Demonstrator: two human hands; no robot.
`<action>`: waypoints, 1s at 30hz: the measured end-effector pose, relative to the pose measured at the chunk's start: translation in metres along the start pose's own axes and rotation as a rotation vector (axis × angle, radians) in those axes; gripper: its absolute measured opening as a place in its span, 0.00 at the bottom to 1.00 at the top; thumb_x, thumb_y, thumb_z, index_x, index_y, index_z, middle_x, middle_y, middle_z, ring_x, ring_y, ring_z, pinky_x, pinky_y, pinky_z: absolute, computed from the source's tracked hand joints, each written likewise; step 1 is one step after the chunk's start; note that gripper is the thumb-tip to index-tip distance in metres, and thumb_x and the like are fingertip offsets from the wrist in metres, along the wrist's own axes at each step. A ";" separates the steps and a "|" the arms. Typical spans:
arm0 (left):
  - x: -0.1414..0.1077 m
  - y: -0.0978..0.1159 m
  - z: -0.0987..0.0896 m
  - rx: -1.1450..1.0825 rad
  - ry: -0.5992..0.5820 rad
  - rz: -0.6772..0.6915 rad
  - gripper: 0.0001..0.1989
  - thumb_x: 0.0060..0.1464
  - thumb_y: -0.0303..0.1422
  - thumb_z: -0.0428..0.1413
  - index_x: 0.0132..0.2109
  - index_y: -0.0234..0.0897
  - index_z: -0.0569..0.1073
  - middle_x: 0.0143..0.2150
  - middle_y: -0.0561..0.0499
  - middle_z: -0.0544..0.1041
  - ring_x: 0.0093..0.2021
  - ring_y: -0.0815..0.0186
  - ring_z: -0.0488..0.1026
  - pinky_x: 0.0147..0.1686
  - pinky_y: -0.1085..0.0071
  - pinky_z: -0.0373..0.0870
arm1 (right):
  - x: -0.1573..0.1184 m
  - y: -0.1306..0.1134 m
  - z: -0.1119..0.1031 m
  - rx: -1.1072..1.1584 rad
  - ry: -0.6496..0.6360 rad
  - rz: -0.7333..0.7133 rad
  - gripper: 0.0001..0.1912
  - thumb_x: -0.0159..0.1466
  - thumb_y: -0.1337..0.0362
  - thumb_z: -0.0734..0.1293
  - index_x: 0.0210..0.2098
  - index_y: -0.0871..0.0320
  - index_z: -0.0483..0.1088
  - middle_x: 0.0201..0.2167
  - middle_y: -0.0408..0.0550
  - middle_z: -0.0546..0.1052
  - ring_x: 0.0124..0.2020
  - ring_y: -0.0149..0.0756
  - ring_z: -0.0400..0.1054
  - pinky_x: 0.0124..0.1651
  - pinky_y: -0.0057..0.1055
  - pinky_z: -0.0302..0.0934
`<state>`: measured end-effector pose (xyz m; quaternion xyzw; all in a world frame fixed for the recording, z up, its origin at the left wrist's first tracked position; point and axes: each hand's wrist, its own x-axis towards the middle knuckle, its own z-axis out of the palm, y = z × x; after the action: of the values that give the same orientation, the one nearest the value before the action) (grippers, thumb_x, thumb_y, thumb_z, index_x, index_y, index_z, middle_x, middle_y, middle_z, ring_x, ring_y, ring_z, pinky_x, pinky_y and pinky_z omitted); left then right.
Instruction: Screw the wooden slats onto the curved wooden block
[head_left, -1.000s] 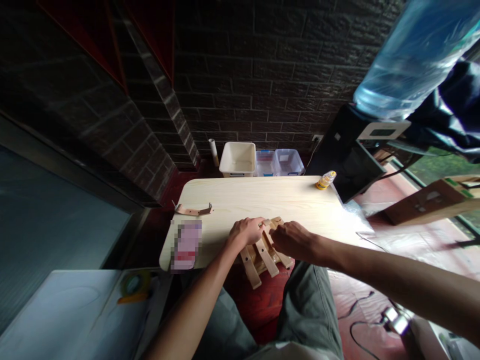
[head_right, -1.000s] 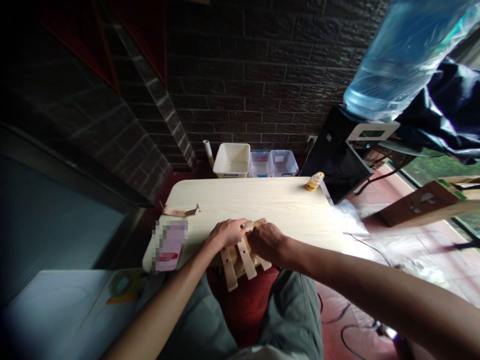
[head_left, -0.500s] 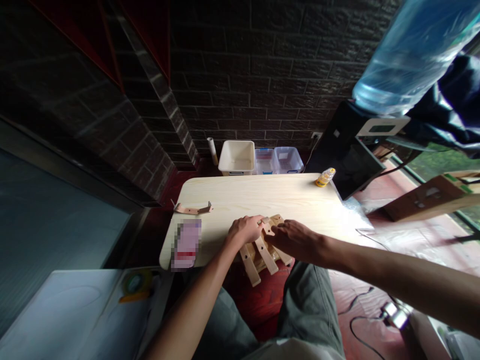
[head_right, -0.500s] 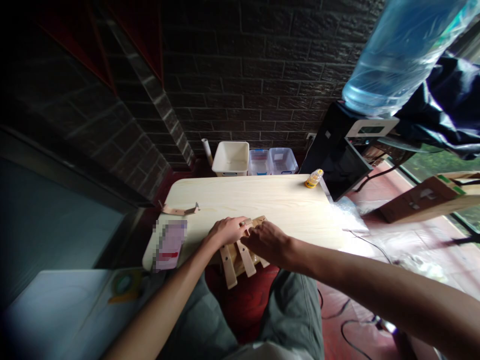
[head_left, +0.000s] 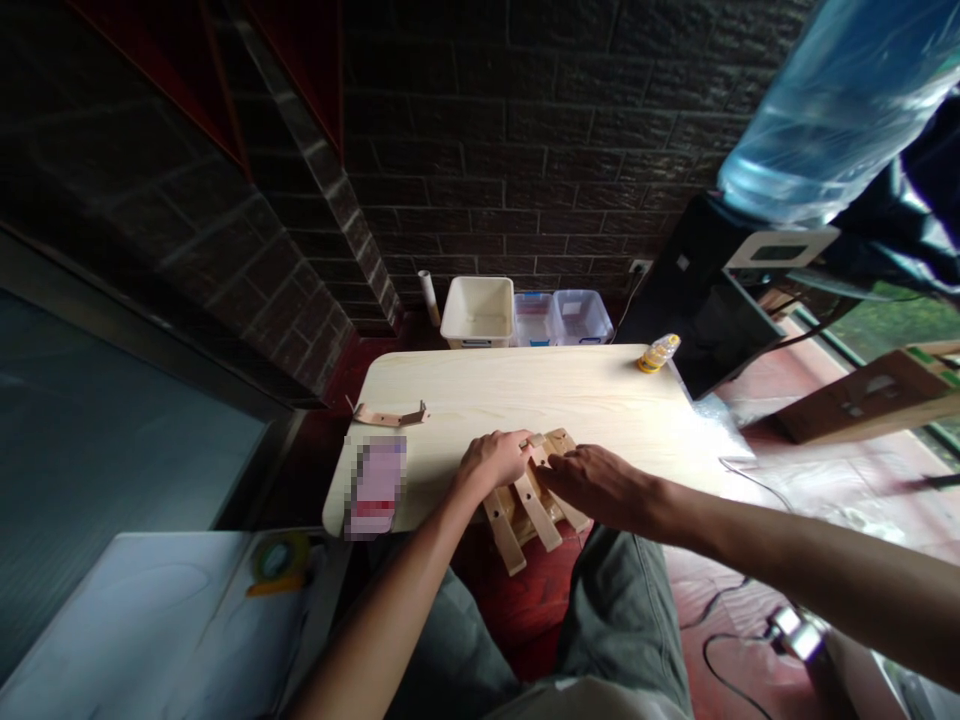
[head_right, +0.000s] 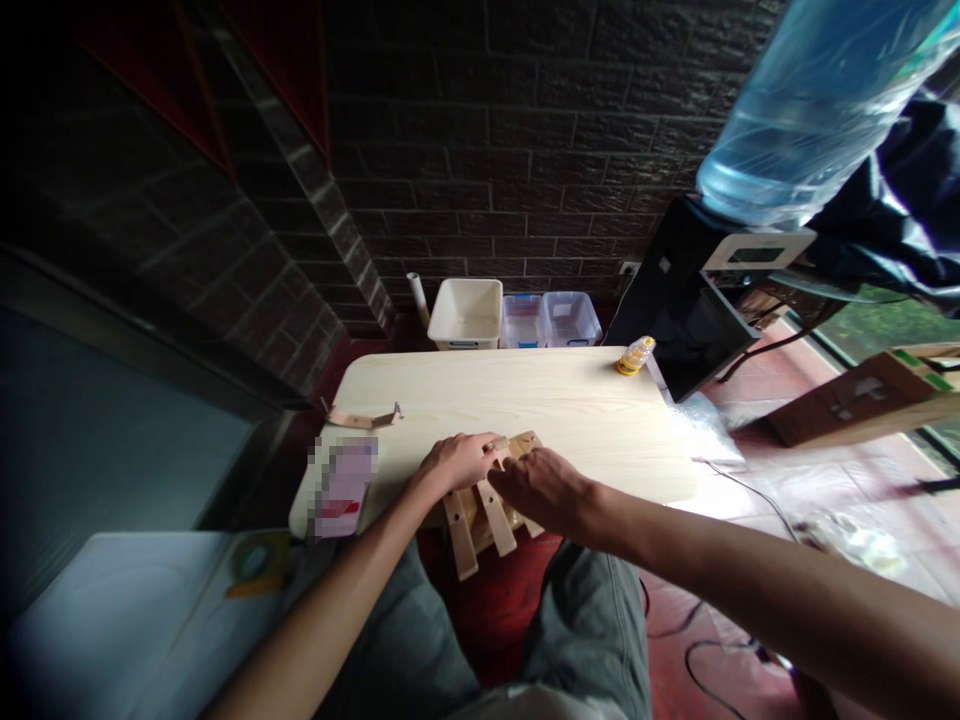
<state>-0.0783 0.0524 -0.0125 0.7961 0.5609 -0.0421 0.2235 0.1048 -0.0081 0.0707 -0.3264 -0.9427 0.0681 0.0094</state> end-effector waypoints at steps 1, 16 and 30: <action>0.000 0.000 -0.001 0.003 -0.001 -0.003 0.20 0.60 0.47 0.44 0.57 0.61 0.68 0.52 0.53 0.78 0.47 0.56 0.75 0.44 0.62 0.69 | -0.001 0.001 0.002 -0.011 -0.004 0.006 0.13 0.67 0.75 0.56 0.43 0.57 0.69 0.34 0.50 0.77 0.26 0.34 0.66 0.27 0.33 0.58; -0.004 0.005 -0.006 0.004 -0.022 -0.033 0.21 0.59 0.48 0.44 0.57 0.59 0.69 0.52 0.51 0.77 0.48 0.56 0.75 0.44 0.64 0.69 | -0.003 0.006 -0.001 -0.091 -0.002 0.059 0.15 0.71 0.58 0.58 0.46 0.62 0.69 0.32 0.54 0.77 0.30 0.37 0.72 0.31 0.30 0.58; -0.012 0.004 -0.011 -0.019 0.000 -0.011 0.21 0.60 0.47 0.44 0.58 0.58 0.68 0.54 0.52 0.76 0.50 0.55 0.74 0.48 0.62 0.69 | -0.005 0.002 -0.028 -0.060 -0.048 -0.022 0.10 0.69 0.68 0.58 0.43 0.58 0.71 0.38 0.50 0.75 0.35 0.35 0.70 0.38 0.32 0.62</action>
<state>-0.0812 0.0452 0.0021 0.7906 0.5658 -0.0378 0.2310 0.1119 -0.0064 0.0987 -0.3146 -0.9478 0.0476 -0.0225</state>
